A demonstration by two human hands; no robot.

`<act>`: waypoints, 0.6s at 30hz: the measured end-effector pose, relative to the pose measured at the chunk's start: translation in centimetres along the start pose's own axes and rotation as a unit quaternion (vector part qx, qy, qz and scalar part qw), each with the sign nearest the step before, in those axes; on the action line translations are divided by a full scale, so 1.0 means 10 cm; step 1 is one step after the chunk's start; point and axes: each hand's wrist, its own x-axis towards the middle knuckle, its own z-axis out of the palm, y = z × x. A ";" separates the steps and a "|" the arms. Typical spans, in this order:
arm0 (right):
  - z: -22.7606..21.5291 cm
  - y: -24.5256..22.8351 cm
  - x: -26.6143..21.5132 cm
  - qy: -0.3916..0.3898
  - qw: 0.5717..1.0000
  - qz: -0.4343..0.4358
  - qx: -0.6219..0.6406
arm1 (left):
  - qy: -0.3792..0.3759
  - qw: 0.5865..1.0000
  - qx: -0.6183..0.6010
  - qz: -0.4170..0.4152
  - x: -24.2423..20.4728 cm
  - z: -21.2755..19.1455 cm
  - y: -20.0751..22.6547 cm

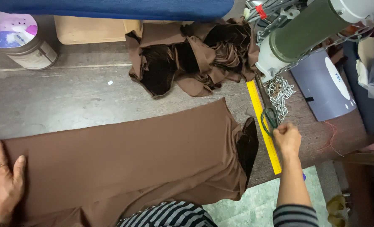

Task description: The person lays a brown fabric flat on a work table, smooths it, and uses a yellow ruler to measure and mark lines with chalk. The person repositions the fabric and ruler multiple times to measure different sections.

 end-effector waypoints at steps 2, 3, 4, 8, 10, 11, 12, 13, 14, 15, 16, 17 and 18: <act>-0.05 -0.10 -0.17 -0.041 0.998 0.047 -0.004 | 0.002 1.000 0.003 0.004 0.00 0.00 0.00; -0.02 -0.07 -0.20 -0.075 0.995 0.057 -0.045 | 0.000 1.000 0.006 0.000 0.00 -0.01 0.01; 0.02 -0.05 -0.23 -0.109 0.988 0.067 -0.087 | -0.001 1.000 0.009 -0.004 0.00 -0.02 0.02; 0.24 0.20 -0.21 -0.063 0.990 -0.001 -0.125 | -0.026 0.999 0.001 -0.023 0.00 -0.06 0.06; 0.22 0.14 -0.23 -0.080 0.987 0.001 -0.141 | -0.006 1.000 0.017 0.008 -0.01 -0.05 0.03; 0.20 0.11 -0.23 -0.078 0.987 0.002 -0.140 | -0.006 1.000 0.016 0.010 -0.01 -0.07 0.06; 0.19 0.09 -0.23 -0.087 0.984 -0.010 -0.155 | -0.005 1.000 0.009 0.009 0.00 -0.09 0.09; 0.17 0.06 -0.22 -0.095 0.981 -0.022 -0.170 | -0.003 1.000 0.000 0.008 0.01 -0.10 0.12; 0.13 0.00 -0.26 -0.093 0.981 -0.021 -0.170 | -0.002 1.000 -0.001 0.010 0.00 -0.06 0.08; 0.10 -0.06 -0.29 -0.113 0.976 -0.015 -0.186 | -0.001 1.000 -0.008 0.005 0.00 -0.04 0.04; 0.07 -0.12 -0.32 -0.133 0.970 -0.010 -0.201 | -0.001 1.000 -0.015 0.000 -0.01 -0.01 0.00; 0.09 -0.09 -0.32 -0.132 0.971 -0.010 -0.201 | 0.000 1.000 -0.016 0.000 -0.01 -0.01 0.01; 0.10 -0.05 -0.33 -0.136 0.973 -0.016 -0.187 | -0.005 1.000 -0.017 -0.007 0.00 -0.01 0.01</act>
